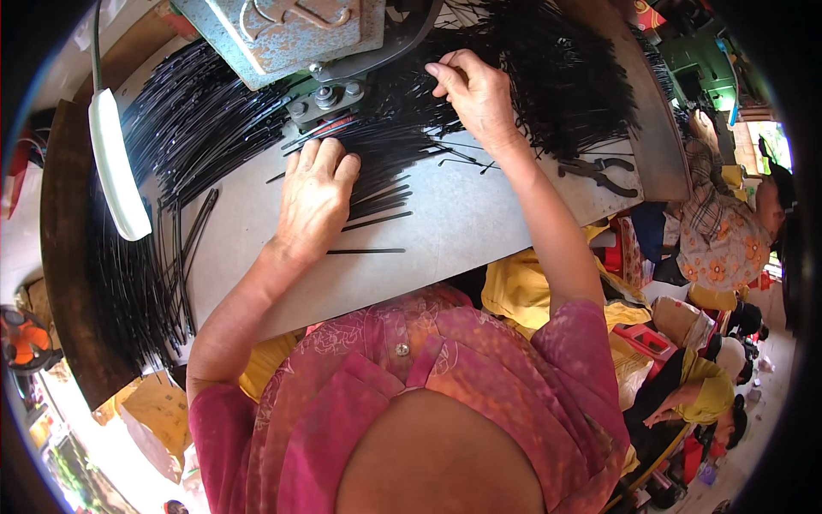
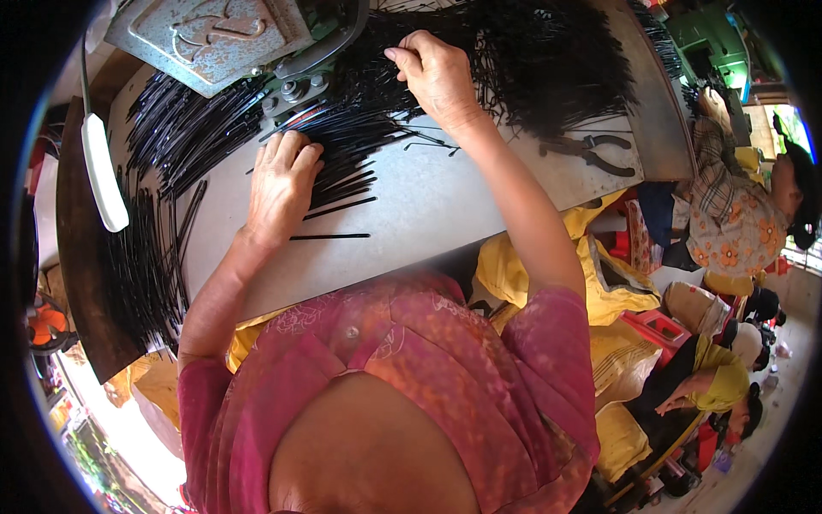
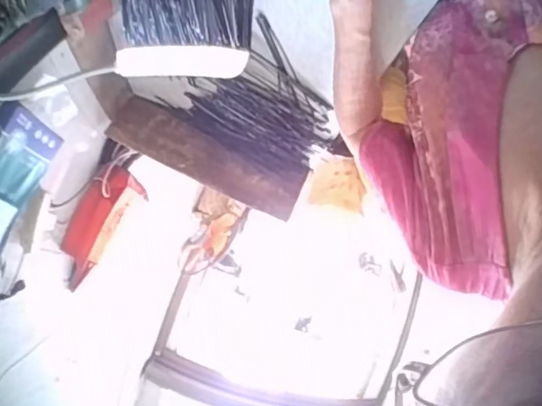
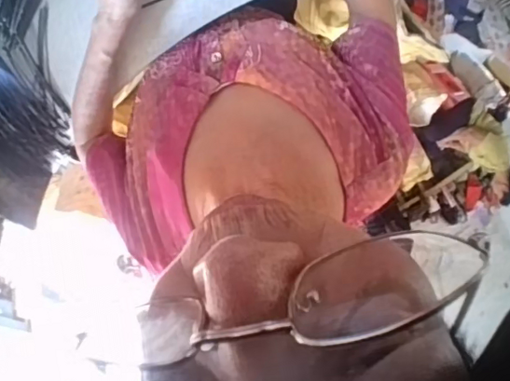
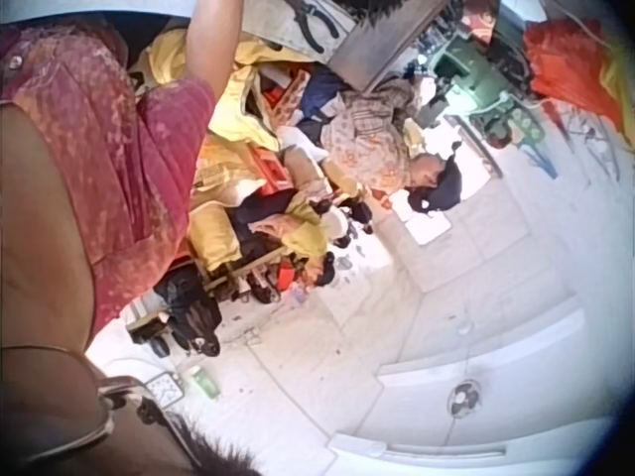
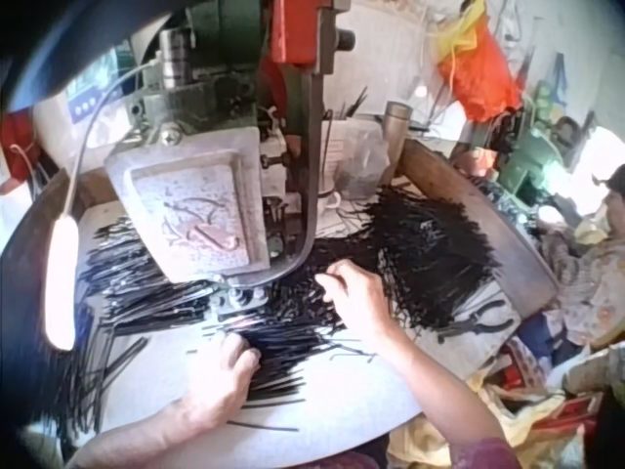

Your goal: The person assembles black plastic rods and black wires using a binding machine and pliers.

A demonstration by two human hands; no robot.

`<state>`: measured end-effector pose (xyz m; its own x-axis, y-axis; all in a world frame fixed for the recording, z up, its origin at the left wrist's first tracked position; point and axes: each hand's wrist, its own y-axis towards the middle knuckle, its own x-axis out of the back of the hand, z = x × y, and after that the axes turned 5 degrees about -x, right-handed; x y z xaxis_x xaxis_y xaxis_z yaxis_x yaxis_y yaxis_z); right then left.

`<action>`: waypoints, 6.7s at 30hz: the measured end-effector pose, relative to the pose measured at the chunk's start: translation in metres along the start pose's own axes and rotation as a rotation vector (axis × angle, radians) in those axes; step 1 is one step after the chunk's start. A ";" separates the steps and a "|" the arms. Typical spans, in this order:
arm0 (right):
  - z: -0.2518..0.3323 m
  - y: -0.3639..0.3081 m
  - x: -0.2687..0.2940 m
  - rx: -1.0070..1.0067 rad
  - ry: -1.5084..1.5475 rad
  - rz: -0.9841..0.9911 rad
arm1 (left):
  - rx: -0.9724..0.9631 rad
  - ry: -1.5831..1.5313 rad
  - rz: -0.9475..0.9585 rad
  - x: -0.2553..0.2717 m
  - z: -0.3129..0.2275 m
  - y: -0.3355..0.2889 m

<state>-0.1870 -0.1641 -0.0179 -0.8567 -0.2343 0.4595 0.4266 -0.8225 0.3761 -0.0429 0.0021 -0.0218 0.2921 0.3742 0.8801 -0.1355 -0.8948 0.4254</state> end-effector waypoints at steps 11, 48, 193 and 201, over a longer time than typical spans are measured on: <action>0.010 0.004 0.000 0.179 -0.184 -0.040 | 0.137 -0.238 -0.062 0.008 0.006 0.003; 0.046 -0.014 -0.036 -0.353 0.480 0.556 | 0.359 -0.343 -0.155 0.047 0.031 0.000; 0.059 -0.028 -0.033 -0.685 0.887 0.670 | 0.831 -1.427 0.305 0.050 0.011 -0.006; 0.035 -0.010 -0.035 -0.786 1.207 0.303 | 0.106 -0.036 -0.248 0.041 -0.004 0.009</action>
<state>-0.1509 -0.1293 -0.0095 -0.6510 -0.4012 -0.6444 0.7043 -0.6358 -0.3158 -0.0356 0.0105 0.0188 0.3374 0.5776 0.7433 0.0432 -0.7983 0.6007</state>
